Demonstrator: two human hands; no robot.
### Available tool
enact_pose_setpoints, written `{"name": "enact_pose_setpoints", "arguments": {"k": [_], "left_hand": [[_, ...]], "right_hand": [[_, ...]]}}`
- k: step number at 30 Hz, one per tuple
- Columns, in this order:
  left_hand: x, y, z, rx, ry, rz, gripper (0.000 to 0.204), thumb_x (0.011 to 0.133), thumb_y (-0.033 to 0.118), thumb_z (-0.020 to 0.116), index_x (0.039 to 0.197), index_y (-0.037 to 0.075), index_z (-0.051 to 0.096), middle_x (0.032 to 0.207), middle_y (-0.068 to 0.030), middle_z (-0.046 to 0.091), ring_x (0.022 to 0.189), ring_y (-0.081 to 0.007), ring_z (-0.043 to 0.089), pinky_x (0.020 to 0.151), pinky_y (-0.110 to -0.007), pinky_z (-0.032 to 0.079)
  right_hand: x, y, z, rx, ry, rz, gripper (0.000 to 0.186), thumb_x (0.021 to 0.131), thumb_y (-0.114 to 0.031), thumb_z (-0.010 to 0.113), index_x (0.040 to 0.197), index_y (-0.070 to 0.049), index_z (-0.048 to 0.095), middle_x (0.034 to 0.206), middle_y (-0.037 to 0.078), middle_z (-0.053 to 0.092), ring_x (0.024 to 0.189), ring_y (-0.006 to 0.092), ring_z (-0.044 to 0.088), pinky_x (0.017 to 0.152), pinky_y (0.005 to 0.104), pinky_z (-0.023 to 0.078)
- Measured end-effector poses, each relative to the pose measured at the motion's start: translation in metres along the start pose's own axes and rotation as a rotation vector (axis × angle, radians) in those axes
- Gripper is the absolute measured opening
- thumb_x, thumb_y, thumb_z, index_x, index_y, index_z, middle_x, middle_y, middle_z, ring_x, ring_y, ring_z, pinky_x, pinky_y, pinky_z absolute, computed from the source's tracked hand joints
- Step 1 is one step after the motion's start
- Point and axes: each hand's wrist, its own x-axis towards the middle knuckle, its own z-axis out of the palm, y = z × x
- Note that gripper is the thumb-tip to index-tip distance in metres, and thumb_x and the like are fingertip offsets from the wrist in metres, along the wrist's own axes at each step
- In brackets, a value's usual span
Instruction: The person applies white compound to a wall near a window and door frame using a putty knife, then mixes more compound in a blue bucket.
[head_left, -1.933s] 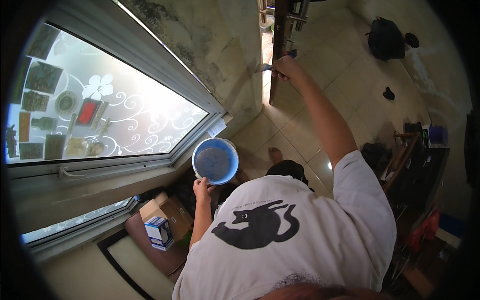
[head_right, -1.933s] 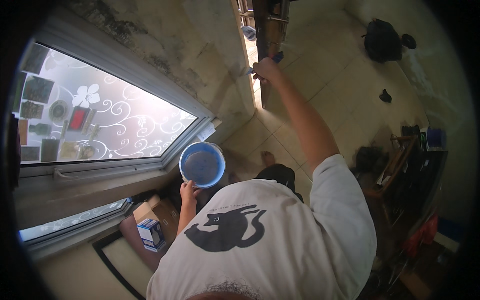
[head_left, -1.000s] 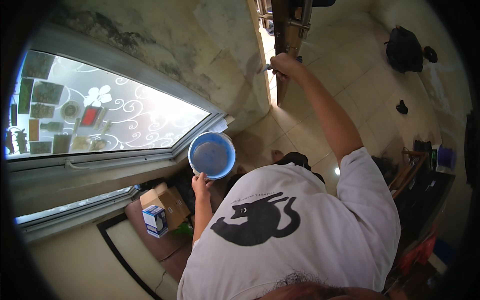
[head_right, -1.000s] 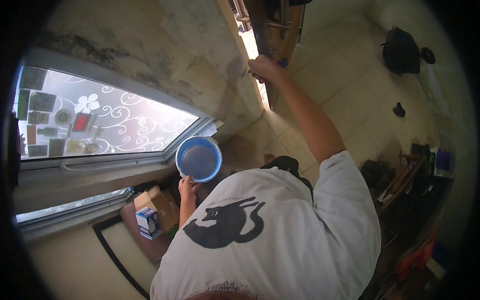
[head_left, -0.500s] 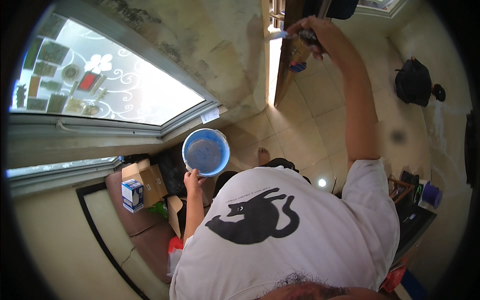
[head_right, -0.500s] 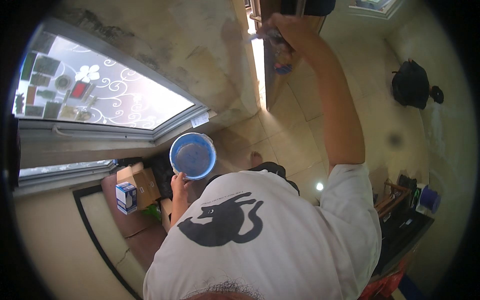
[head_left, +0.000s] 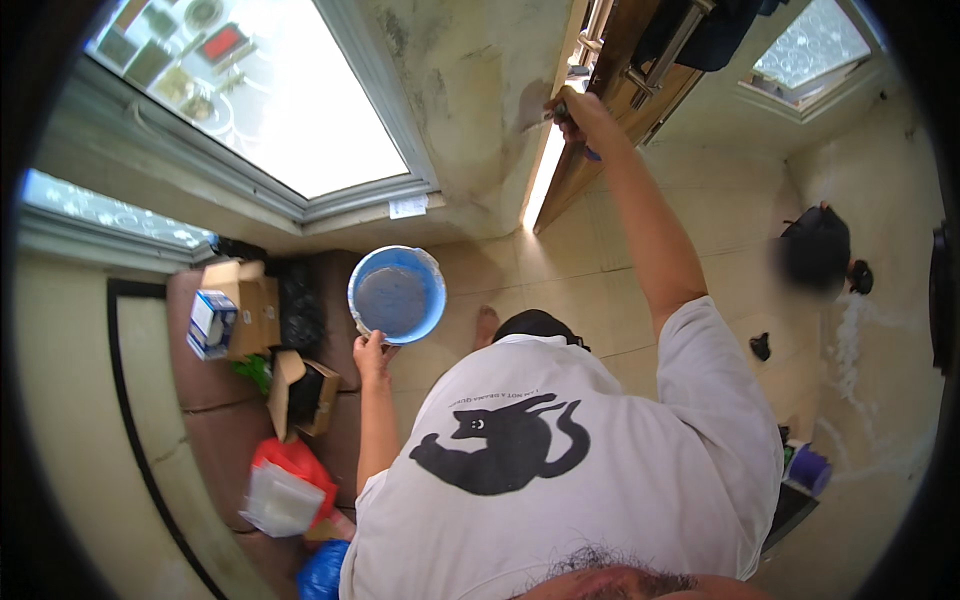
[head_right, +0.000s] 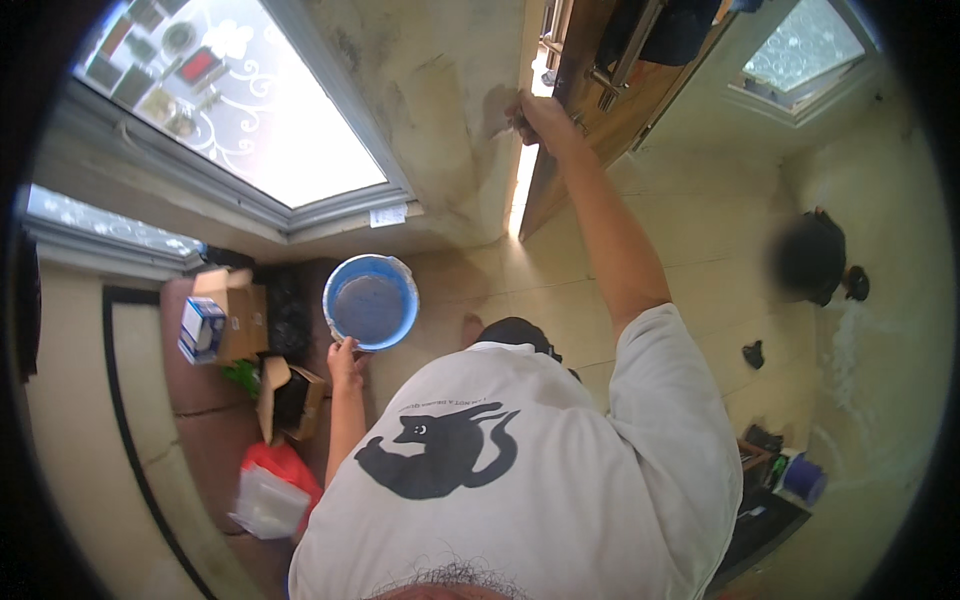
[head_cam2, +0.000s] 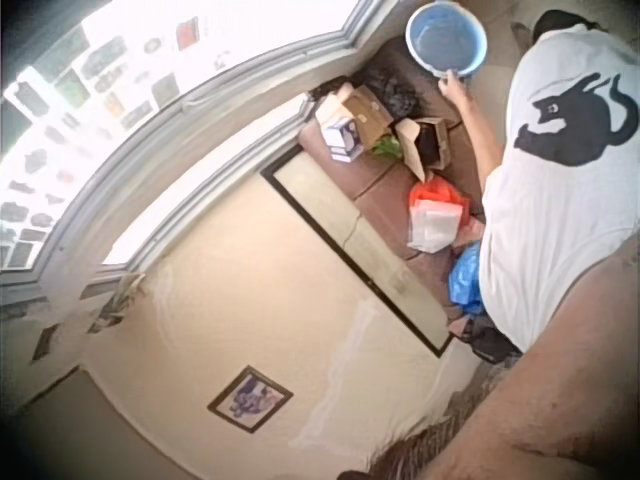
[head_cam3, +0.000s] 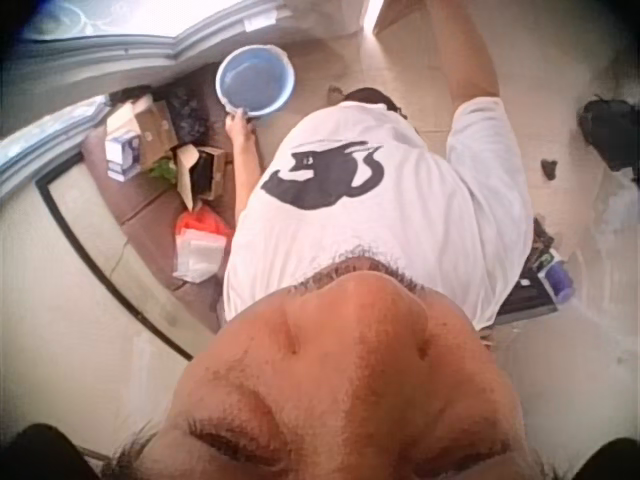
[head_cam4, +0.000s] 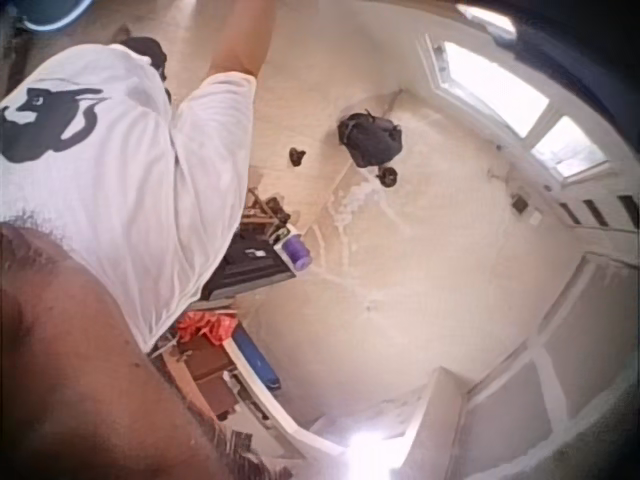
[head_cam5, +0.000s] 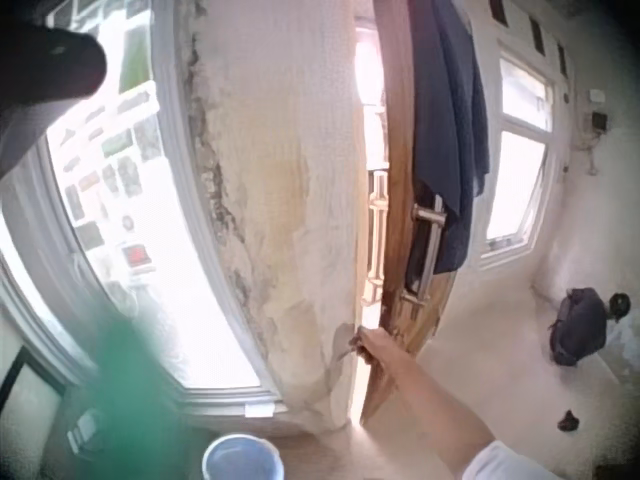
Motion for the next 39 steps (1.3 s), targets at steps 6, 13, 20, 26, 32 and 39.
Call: {"name": "enact_pose_setpoints", "arguments": {"k": [6,13,20,26,32,39], "left_hand": [[-0.055,-0.055,-0.023,-0.069,0.096,-0.082,0.022,0.086,0.009,0.058,0.105,0.0,0.052,0.1,-0.0101,0.057,0.093,-0.0329,0.067,0.083,-0.051,0.062],[-0.11,-0.088,-0.032,-0.128,0.298,-0.127,0.023,0.084,0.009,0.06,0.103,-0.001,0.05,0.098,-0.0117,0.057,0.088,-0.0318,0.068,0.077,-0.05,0.065],[-0.138,-0.1,0.0,-0.241,0.433,-0.058,0.02,0.089,0.009,0.06,0.103,0.001,0.047,0.099,-0.0111,0.053,0.097,-0.0343,0.065,0.084,-0.057,0.061],[-0.151,-0.094,0.058,-0.378,0.492,-0.029,0.022,0.089,0.009,0.059,0.103,0.0,0.045,0.1,-0.0111,0.052,0.093,-0.036,0.066,0.083,-0.056,0.062],[-0.139,-0.094,0.09,-0.402,0.404,-0.058,0.022,0.088,0.008,0.06,0.102,0.0,0.045,0.099,-0.0112,0.053,0.09,-0.0366,0.067,0.08,-0.053,0.064],[-0.116,-0.081,0.096,-0.347,0.318,-0.022,0.024,0.086,0.009,0.061,0.102,-0.001,0.046,0.099,-0.0117,0.054,0.087,-0.0324,0.069,0.077,-0.051,0.065]], "right_hand": [[-0.053,-0.1,-0.032,0.075,-0.039,-0.201,0.041,0.099,-0.04,0.051,0.095,-0.004,0.07,0.07,0.002,0.058,0.053,0.0091,0.051,0.047,0.0257,0.044],[-0.068,-0.091,-0.055,-0.016,-0.18,-0.101,0.043,0.102,-0.041,0.05,0.094,-0.003,0.067,0.067,0.003,0.058,0.05,0.0098,0.05,0.044,0.027,0.045],[0.004,0.053,-0.017,0.033,-0.2,0.13,0.039,0.101,-0.037,0.053,0.094,-0.001,0.066,0.066,0.001,0.052,0.052,0.0113,0.053,0.048,0.0277,0.05],[0.021,0.039,-0.013,0.146,-0.284,0.097,0.039,0.101,-0.039,0.055,0.095,-0.002,0.066,0.068,0.001,0.052,0.054,0.0115,0.055,0.052,0.0294,0.054],[-0.007,-0.054,-0.031,0.267,-0.305,-0.013,0.047,0.101,-0.046,0.056,0.099,-0.001,0.067,0.07,0.003,0.055,0.055,0.0132,0.056,0.054,0.0291,0.055],[-0.057,-0.099,-0.05,0.138,-0.379,-0.207,0.059,0.098,-0.058,0.054,0.106,-0.001,0.065,0.069,0.002,0.056,0.054,0.0121,0.058,0.055,0.0314,0.059]]}}
